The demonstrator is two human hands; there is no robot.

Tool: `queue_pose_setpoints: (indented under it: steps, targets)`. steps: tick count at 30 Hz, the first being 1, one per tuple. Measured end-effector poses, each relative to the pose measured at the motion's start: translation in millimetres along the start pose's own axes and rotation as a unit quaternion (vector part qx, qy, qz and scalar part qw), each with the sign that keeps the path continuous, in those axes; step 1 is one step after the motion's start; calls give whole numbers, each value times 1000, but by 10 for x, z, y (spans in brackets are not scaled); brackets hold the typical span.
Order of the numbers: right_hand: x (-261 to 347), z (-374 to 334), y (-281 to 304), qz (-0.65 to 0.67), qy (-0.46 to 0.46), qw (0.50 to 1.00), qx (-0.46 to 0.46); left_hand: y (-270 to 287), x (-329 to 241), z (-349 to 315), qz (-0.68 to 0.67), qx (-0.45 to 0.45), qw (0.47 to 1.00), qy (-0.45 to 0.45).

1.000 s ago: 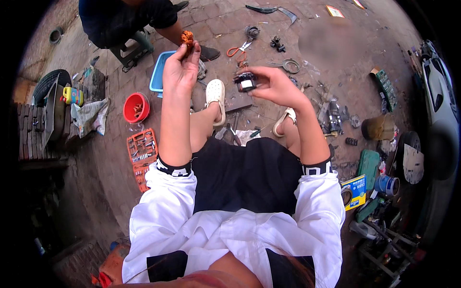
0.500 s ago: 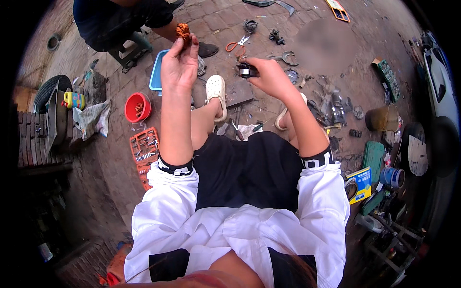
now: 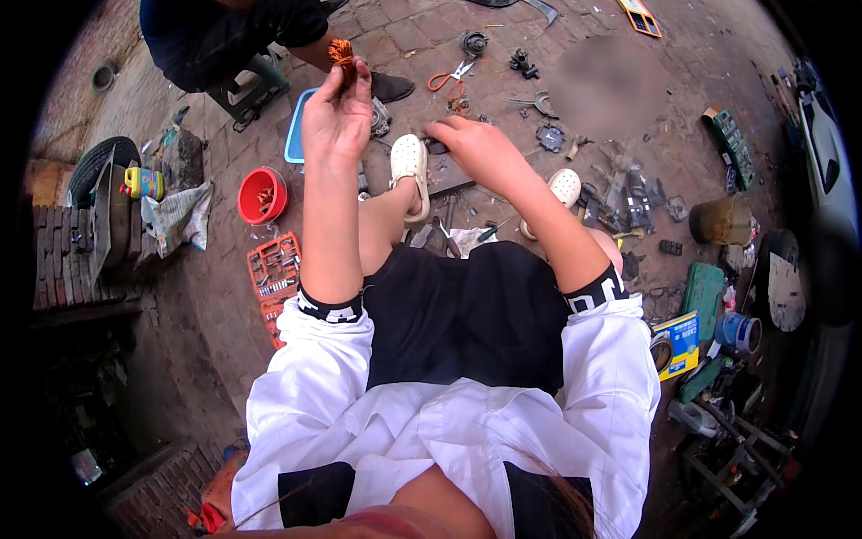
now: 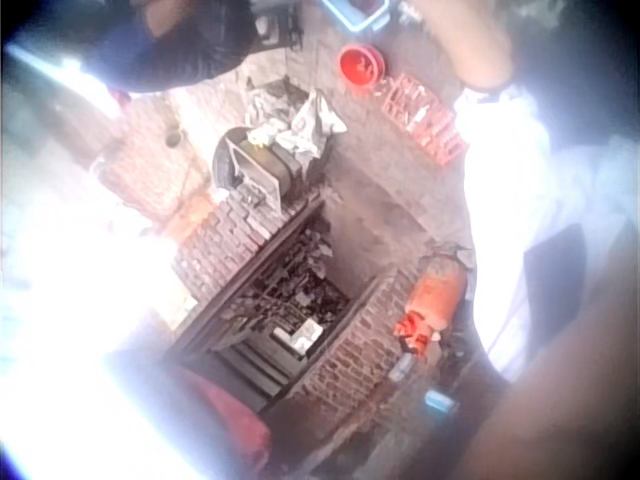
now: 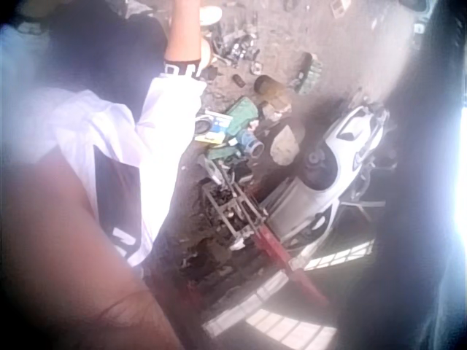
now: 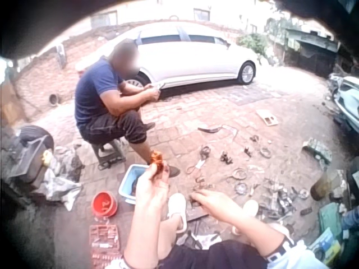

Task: The person sits on the ground and handles a copper wire coil and a small black cylindrical component. They repeatedly bring the two parts together, separate them, and rotate them while seated among scattered tools and parts.

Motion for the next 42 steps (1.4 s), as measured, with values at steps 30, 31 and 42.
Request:
queue_pose_setpoints:
  steps: [30, 31, 42]
  targets:
    - [-833, -424, -55, 398, -282, 835, 253, -141, 417, -275, 267, 95, 957, 63]
    - [-937, -434, -136, 316, -239, 884, 247, -149, 496, -299, 291, 96, 949, 71]
    - [-381, -118, -118, 501, -131, 850, 98, -124, 663, -314, 387, 74, 918, 51]
Point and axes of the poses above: each hand's wrist, its own z-axis towards the middle knuckle, its own y-axis out of the back of the hand, x = y × z, the point moved 1 cm from there along z, towards the middle knuckle, and after that the axes turned 8 degrees about -z, right-handed, at the moved point
